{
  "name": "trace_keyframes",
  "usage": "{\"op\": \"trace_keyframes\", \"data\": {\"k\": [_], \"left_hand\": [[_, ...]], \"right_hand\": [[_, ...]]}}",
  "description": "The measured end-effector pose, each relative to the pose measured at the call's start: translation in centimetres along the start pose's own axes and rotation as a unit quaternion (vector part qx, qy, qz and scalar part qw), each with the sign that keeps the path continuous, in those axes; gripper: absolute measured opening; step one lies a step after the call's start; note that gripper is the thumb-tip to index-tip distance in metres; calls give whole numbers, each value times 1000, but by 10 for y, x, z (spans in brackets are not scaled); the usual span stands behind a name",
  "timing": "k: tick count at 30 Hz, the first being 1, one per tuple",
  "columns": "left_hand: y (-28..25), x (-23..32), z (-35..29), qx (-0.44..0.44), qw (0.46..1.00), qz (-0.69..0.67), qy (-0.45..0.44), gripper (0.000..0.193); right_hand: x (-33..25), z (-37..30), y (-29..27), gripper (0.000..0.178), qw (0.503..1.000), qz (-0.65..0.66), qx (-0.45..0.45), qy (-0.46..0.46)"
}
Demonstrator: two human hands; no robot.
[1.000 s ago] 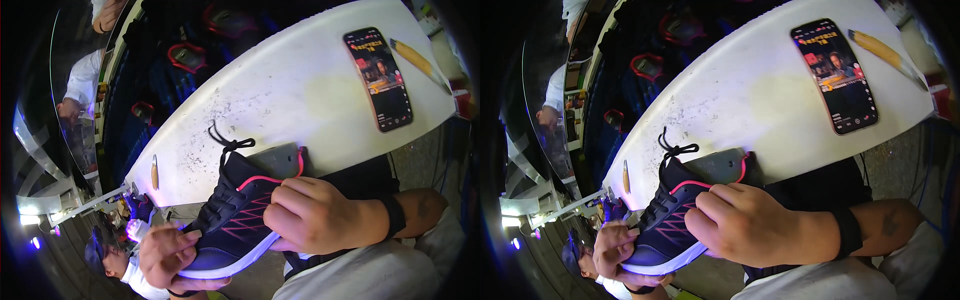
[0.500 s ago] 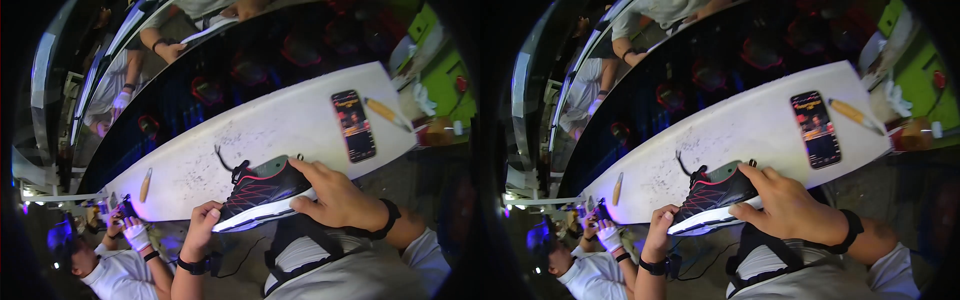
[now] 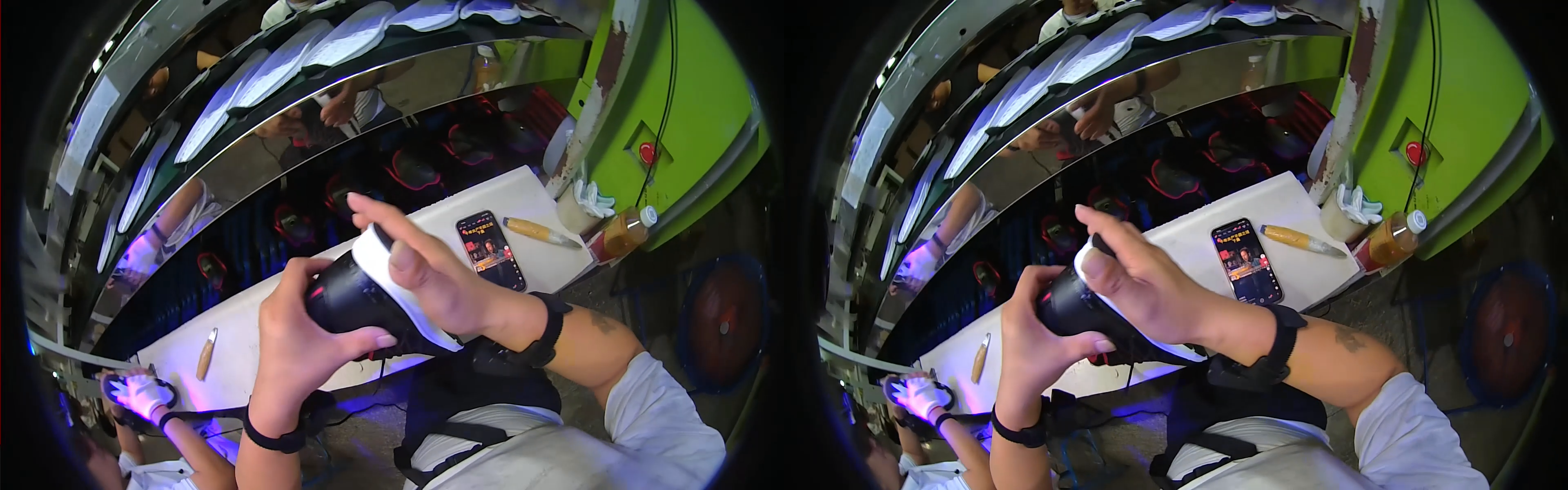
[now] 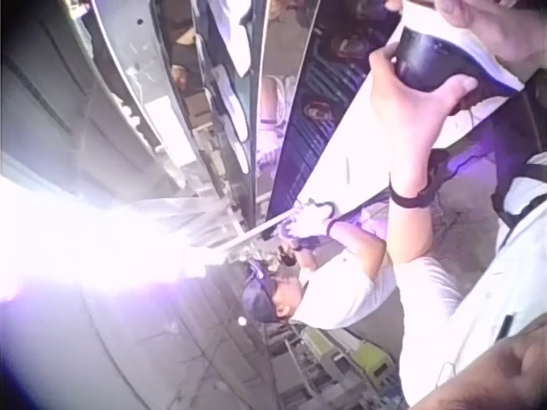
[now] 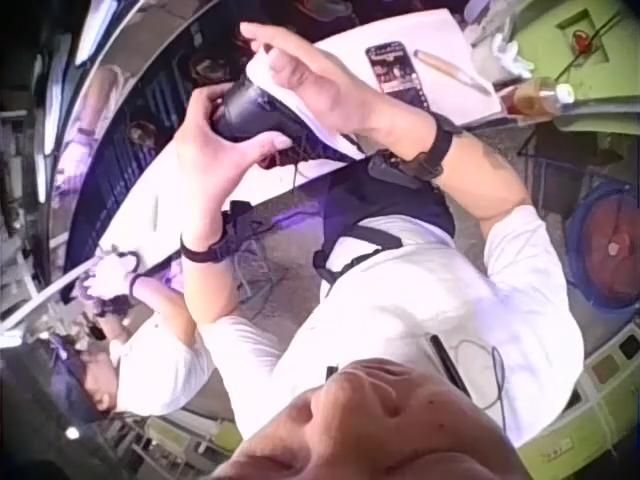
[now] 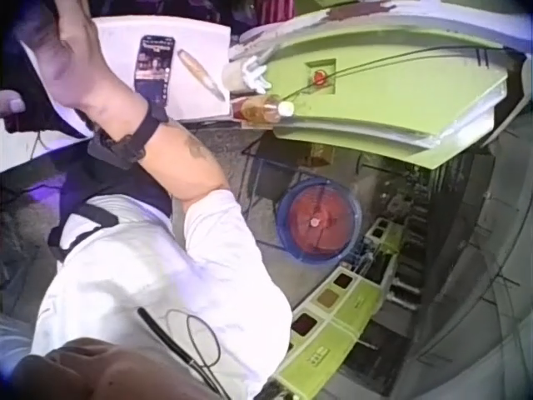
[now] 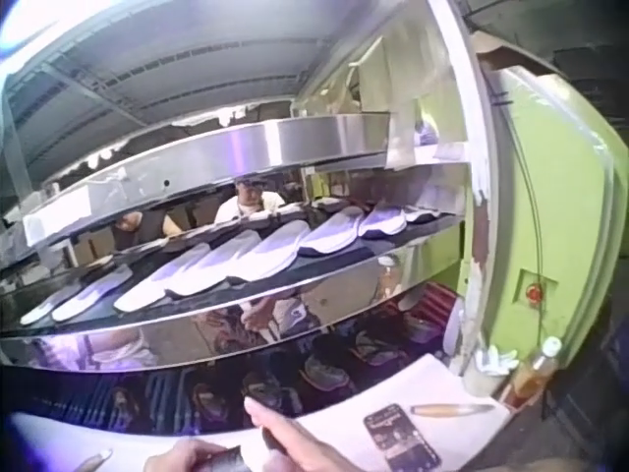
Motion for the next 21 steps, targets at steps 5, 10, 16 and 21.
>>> {"op": "trace_keyframes", "data": {"k": [5,10,16,21], "left_hand": [[-6,-5,-5,-38,999,10,-37,85],[-10,-12,-5,-48,998,38,-15,87],[-12,-43,-23,-13,999,-7,-34,90],[-7,-9,-16,-29,998,47,4,85]], "right_hand": [[4,-1,13,95,995,-74,45,-47],[6,-4,14,42,985,95,128,64],[46,-11,7,53,879,402,240,93],[9,-11,20,42,986,66,151,-5]]}}
Point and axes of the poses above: each hand's wrist, its own z-axis towards the middle knuckle, its own y-axis out of the palm, x = y × z, the point moved 2 cm from there along z, towards the middle knuckle, and after that the axes turned 11 degrees about x, right-handed, at the moved point
